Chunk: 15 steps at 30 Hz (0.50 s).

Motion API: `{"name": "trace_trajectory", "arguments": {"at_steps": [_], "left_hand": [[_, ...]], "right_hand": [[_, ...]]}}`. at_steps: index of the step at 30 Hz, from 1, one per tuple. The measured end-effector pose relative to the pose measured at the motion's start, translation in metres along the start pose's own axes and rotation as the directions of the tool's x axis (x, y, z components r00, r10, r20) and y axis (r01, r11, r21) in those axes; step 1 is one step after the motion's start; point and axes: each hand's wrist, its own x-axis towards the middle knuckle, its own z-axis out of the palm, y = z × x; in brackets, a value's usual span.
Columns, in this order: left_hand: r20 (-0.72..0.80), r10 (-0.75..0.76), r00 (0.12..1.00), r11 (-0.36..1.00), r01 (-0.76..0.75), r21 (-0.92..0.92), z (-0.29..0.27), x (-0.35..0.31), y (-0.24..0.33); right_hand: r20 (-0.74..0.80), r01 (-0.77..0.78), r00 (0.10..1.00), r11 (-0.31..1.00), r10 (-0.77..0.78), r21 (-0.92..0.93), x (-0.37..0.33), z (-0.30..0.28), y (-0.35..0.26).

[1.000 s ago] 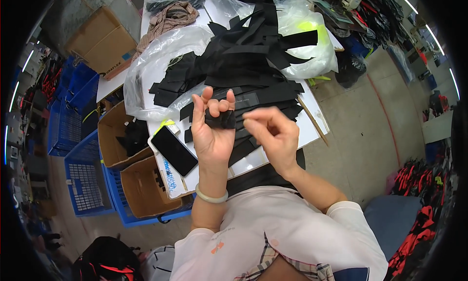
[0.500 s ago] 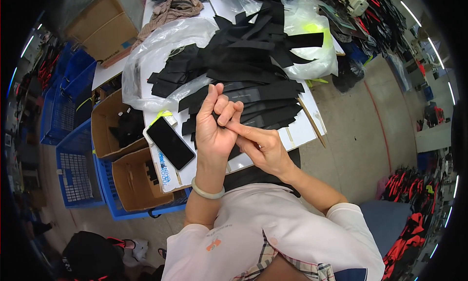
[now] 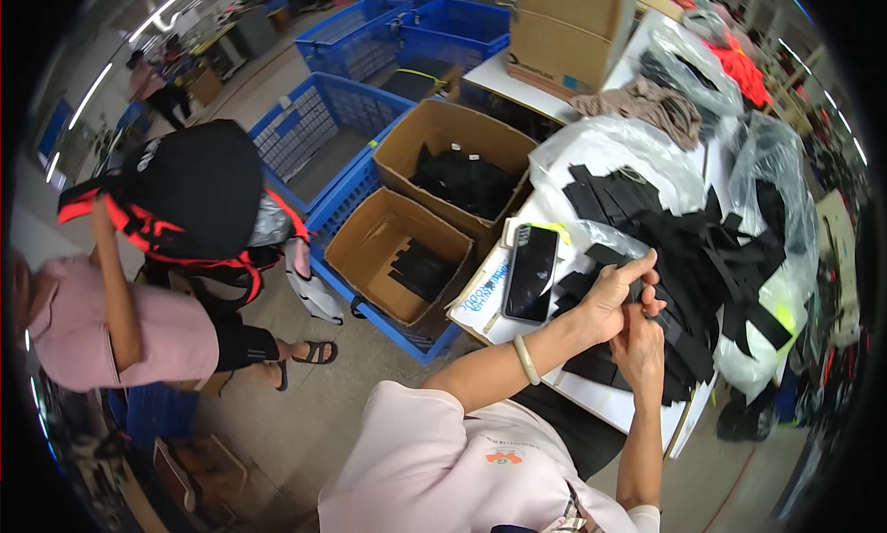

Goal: The person uses a wooden stick to flip black fabric straps right-side out in a manufacturing setting.

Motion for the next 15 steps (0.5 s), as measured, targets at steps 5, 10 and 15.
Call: {"name": "trace_trajectory", "arguments": {"at_steps": [5,10,15], "left_hand": [[0.031,0.026,0.999,0.999,-0.025,-0.048,-0.019,0.014,0.011],[0.042,0.004,0.999,0.997,-0.007,0.075,0.009,-0.008,-0.014],[-0.061,0.049,0.997,0.999,-0.048,0.019,0.011,-0.002,0.012]], "right_hand": [[0.018,0.045,0.999,0.998,-0.046,0.047,-0.020,-0.001,-0.015],[-0.208,0.103,0.974,0.994,-0.094,0.032,-0.015,0.011,0.002],[-0.068,0.040,0.997,0.974,-0.026,0.222,-0.020,-0.010,-0.022]]}}
